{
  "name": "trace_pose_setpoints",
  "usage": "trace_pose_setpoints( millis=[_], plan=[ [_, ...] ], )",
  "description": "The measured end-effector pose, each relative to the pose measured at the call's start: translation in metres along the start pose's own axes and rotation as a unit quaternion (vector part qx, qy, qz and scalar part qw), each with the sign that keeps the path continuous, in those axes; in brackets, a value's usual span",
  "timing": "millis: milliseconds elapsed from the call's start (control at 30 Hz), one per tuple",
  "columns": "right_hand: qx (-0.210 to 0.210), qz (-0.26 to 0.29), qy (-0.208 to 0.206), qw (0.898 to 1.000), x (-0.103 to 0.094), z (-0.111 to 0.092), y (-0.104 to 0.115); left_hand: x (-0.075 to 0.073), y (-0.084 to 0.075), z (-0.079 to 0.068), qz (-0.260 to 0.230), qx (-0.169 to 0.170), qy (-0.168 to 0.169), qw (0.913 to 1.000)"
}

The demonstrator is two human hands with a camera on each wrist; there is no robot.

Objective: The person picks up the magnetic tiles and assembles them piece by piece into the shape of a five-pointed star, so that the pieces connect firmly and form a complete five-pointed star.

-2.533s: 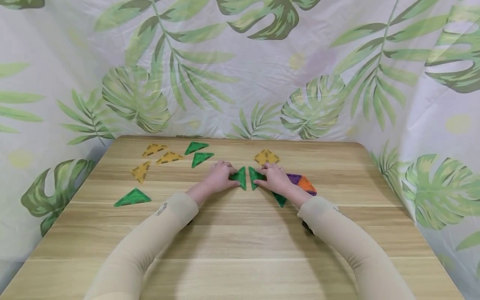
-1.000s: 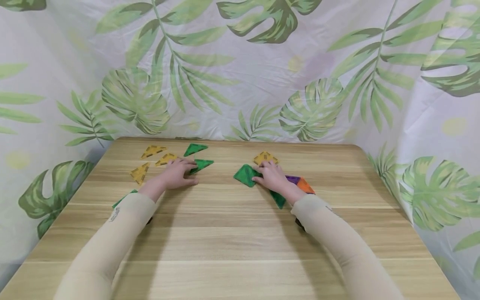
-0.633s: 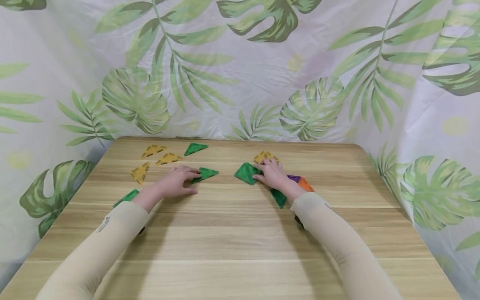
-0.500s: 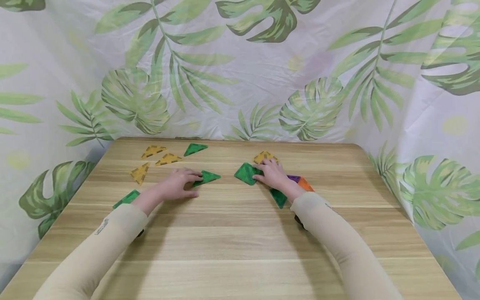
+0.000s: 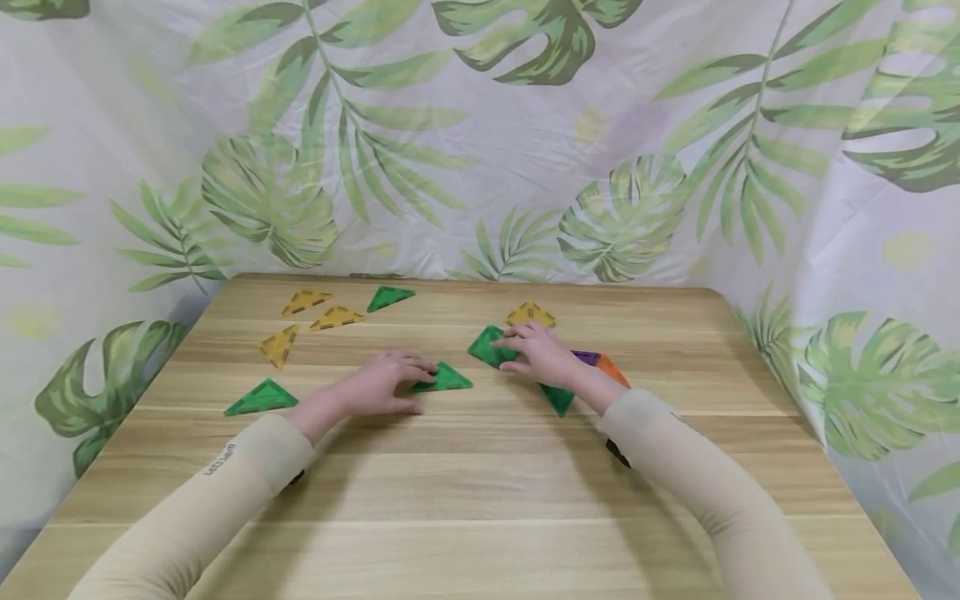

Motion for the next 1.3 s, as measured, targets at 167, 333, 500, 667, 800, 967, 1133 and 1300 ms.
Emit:
trace_pose_setpoints(
  millis=[167, 333, 500, 667, 800, 967, 1133, 1300],
  plan=[
    [-0.044, 0.001, -0.003, 0.999, 0.001, -0.004, 0.01, 0.004, -0.013, 0.01, -0.001, 0.019, 0.0, 0.9998],
    [-0.086, 0.005, -0.002, 0.996, 0.007, -0.004, 0.016, 0.006, -0.031, 0.02, -0.011, 0.058, 0.007, 0.9982],
    [-0.126, 0.013, 0.025, 0.992, 0.016, -0.002, 0.021, 0.003, -0.039, 0.026, -0.015, 0.076, 0.01, 0.997],
    [-0.164, 0.003, 0.068, 0.984, 0.024, 0.0, 0.03, -0.016, -0.024, 0.023, -0.04, 0.062, -0.03, 0.9968],
    [-0.168, 0.002, 0.102, 0.981, 0.026, 0.0, 0.034, -0.038, 0.0, 0.016, -0.057, 0.011, -0.062, 0.9964],
    [-0.146, -0.013, 0.115, 0.983, 0.027, -0.002, 0.033, -0.059, 0.031, 0.008, -0.039, -0.057, -0.079, 0.9945],
    [-0.145, -0.017, 0.112, 0.983, 0.029, -0.012, 0.03, -0.066, 0.059, 0.003, -0.025, -0.117, -0.079, 0.9896],
    [-0.156, -0.005, 0.098, 0.983, 0.028, -0.026, 0.026, -0.064, 0.081, 0.0, -0.033, -0.163, -0.081, 0.9827]
  ],
)
Point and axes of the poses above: each hand's wrist, its own z-axis towards the middle knuckle, its own x-axis out of the palm, y = z × x, the point moved 5 cm from there along z, towards the middle knuckle, and after that the axes turned 13 degrees about y, right-handed, at the moved point
